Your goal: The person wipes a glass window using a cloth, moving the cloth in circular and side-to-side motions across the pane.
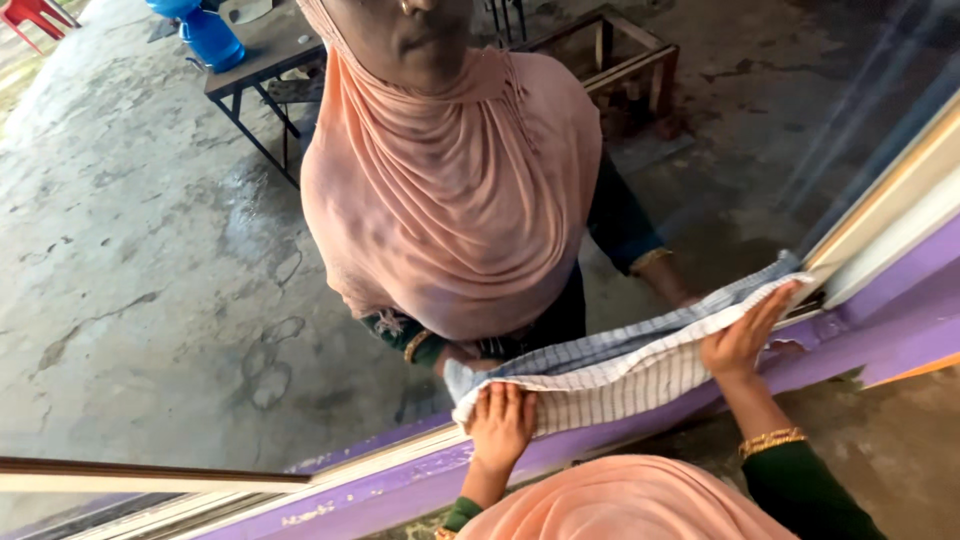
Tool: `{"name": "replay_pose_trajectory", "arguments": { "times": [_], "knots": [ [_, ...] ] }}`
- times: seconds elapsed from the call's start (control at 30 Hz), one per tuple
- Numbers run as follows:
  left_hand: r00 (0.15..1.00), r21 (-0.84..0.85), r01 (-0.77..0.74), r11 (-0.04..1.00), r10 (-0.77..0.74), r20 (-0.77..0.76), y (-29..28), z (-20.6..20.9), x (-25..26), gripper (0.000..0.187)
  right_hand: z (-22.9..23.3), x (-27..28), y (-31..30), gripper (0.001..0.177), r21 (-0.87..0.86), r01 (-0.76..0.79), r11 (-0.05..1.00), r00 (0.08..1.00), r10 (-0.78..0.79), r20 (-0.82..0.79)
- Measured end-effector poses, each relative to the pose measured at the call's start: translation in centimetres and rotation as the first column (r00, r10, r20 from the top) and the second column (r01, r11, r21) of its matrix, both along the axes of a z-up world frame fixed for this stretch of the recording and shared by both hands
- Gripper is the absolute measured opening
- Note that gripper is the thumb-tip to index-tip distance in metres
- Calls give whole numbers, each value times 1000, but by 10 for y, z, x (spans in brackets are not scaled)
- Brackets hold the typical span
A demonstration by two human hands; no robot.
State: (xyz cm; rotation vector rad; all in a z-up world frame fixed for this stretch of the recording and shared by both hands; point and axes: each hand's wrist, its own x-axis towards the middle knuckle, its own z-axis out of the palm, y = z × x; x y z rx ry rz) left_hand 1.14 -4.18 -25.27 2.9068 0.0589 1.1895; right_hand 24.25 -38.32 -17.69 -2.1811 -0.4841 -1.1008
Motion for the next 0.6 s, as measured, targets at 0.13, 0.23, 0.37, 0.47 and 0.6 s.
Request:
{"name": "replay_pose_trajectory", "arguments": {
  "times": [0.13, 0.23, 0.37, 0.47, 0.6],
  "knots": [
    [984, 73, -48, 996, 34, 174, 9, 66, 7, 51, 66, 9, 6, 76, 6, -54, 999, 976, 51, 210],
    [958, 167, -107, 980, 57, 281, 30, 142, 10, 63, 178, 29, -3, 76, 21, -50, 999, 958, 42, 285],
    [891, 126, -264, 956, 192, 412, 23, 222, 9, 75, 276, 28, -10, 77, -72, -86, 994, 931, 106, 349],
    [827, 72, -347, 935, 269, 494, 11, 239, 13, 80, 274, 23, -5, 85, -82, -76, 994, 918, 102, 383],
    [833, 40, -330, 943, 271, 482, 14, 207, 11, 87, 192, 28, -9, 118, -1, -56, 998, 947, 53, 317]
  ]
}}
